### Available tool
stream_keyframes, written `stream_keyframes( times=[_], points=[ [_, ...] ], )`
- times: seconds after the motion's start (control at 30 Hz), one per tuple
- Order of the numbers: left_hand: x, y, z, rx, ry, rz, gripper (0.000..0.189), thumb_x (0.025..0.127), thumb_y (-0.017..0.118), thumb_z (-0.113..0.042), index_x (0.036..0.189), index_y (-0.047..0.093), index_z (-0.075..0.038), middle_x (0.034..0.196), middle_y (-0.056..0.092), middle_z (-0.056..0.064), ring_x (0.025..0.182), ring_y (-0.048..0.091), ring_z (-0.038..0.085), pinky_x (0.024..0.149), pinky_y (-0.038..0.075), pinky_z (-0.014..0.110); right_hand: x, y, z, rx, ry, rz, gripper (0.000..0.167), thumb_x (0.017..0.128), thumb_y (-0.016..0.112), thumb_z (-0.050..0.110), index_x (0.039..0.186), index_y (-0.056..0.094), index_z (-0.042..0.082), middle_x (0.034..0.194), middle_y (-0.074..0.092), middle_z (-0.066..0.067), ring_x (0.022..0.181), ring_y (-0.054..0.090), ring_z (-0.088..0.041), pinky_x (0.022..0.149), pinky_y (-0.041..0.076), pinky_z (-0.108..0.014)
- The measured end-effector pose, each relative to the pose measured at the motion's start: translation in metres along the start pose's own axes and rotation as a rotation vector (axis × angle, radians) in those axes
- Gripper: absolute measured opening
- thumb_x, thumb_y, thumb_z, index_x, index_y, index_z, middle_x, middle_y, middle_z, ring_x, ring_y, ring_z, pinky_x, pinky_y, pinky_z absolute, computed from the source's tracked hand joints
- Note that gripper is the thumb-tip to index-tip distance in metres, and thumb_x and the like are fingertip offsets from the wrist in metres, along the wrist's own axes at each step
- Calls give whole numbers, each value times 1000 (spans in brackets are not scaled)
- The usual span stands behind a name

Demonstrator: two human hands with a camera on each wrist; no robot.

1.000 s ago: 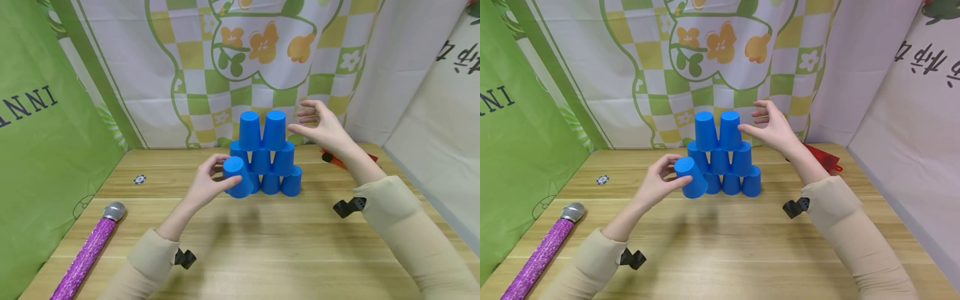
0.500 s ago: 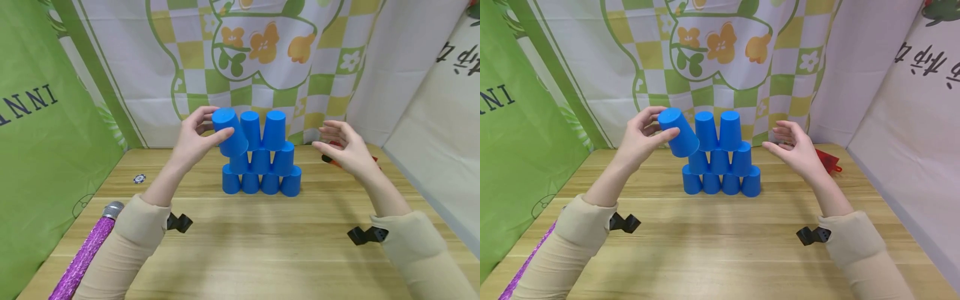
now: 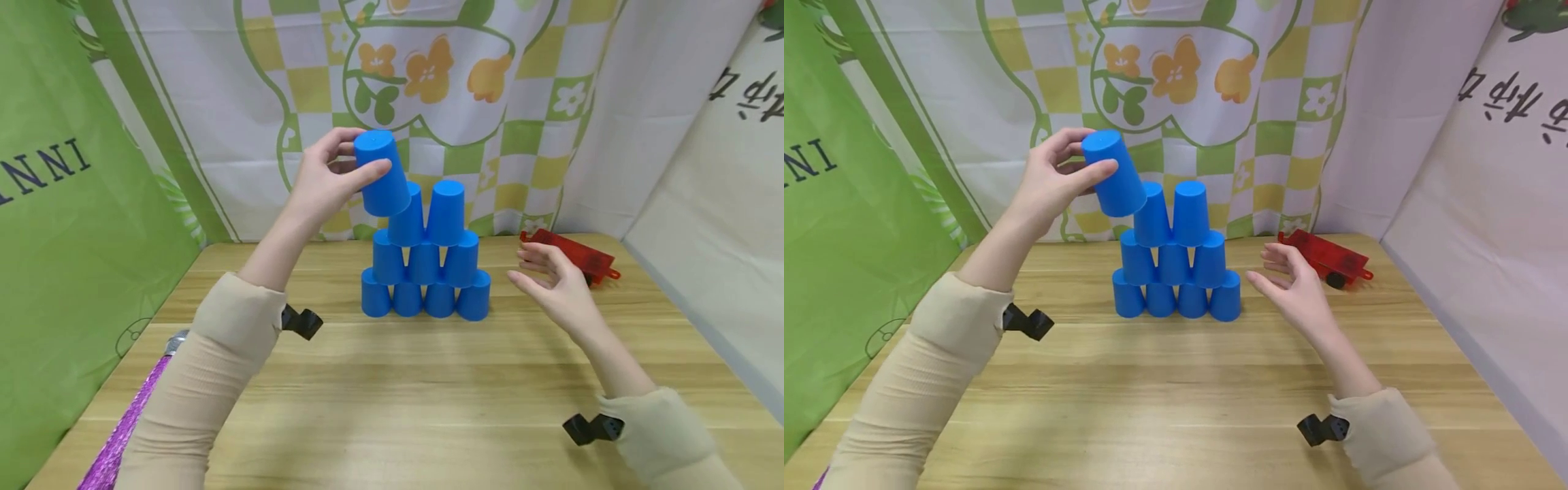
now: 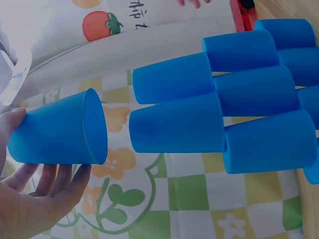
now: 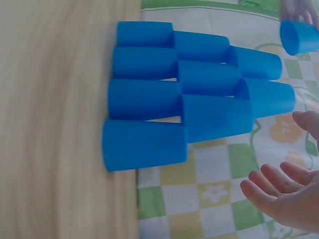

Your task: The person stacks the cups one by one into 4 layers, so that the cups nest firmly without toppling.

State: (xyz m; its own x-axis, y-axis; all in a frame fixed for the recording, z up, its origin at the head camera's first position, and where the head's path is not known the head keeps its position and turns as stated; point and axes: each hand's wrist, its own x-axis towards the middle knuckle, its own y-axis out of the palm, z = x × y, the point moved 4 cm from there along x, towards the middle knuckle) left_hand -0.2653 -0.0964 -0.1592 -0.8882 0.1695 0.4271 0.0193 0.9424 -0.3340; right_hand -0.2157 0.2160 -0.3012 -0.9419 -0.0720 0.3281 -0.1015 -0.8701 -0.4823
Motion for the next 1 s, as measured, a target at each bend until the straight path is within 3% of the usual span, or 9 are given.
stream_keyframes(
  times=[0.17,0.27,0.37,0.4,0.73,1.0],
  points=[
    [12,2,-6,17,-7,12,49,83,71,-33,127,54,-17,119,60,7,107,61,21,91,53,38,-1,13,-12,-16,20,32,54,91,62,25,136,41,2,132,53,-17,115,54,-18,86,45,-6],
    [19,8,-7,-6,-27,23,51,83,71,-33,128,53,-18,121,59,7,107,61,20,89,54,37,-1,22,-20,-11,35,66,54,92,61,23,135,40,-1,132,52,-22,119,52,-33,95,50,-27],
    [27,15,-6,-16,-51,34,53,83,71,-34,130,51,-18,123,58,6,108,60,18,89,54,36,-1,29,-27,-14,54,97,54,92,61,21,135,39,-3,132,51,-27,119,52,-41,95,48,-48],
    [29,17,-6,-14,-53,38,54,83,71,-34,130,51,-18,123,58,6,108,60,18,89,54,36,-1,31,-29,-11,60,105,54,92,61,21,135,39,-4,131,50,-28,119,52,-42,94,48,-51],
    [48,40,-2,70,-56,61,56,82,70,-38,130,51,-18,125,57,5,111,56,16,87,54,31,-7,43,-44,-42,95,131,56,91,62,21,134,39,-7,130,50,-31,117,53,-44,95,47,-53],
    [55,47,7,84,-95,62,59,82,70,-41,133,49,-19,126,57,5,112,56,17,87,54,31,-9,46,-49,-32,99,139,56,92,62,20,134,38,-8,129,51,-31,116,53,-45,97,45,-54]
  ],
)
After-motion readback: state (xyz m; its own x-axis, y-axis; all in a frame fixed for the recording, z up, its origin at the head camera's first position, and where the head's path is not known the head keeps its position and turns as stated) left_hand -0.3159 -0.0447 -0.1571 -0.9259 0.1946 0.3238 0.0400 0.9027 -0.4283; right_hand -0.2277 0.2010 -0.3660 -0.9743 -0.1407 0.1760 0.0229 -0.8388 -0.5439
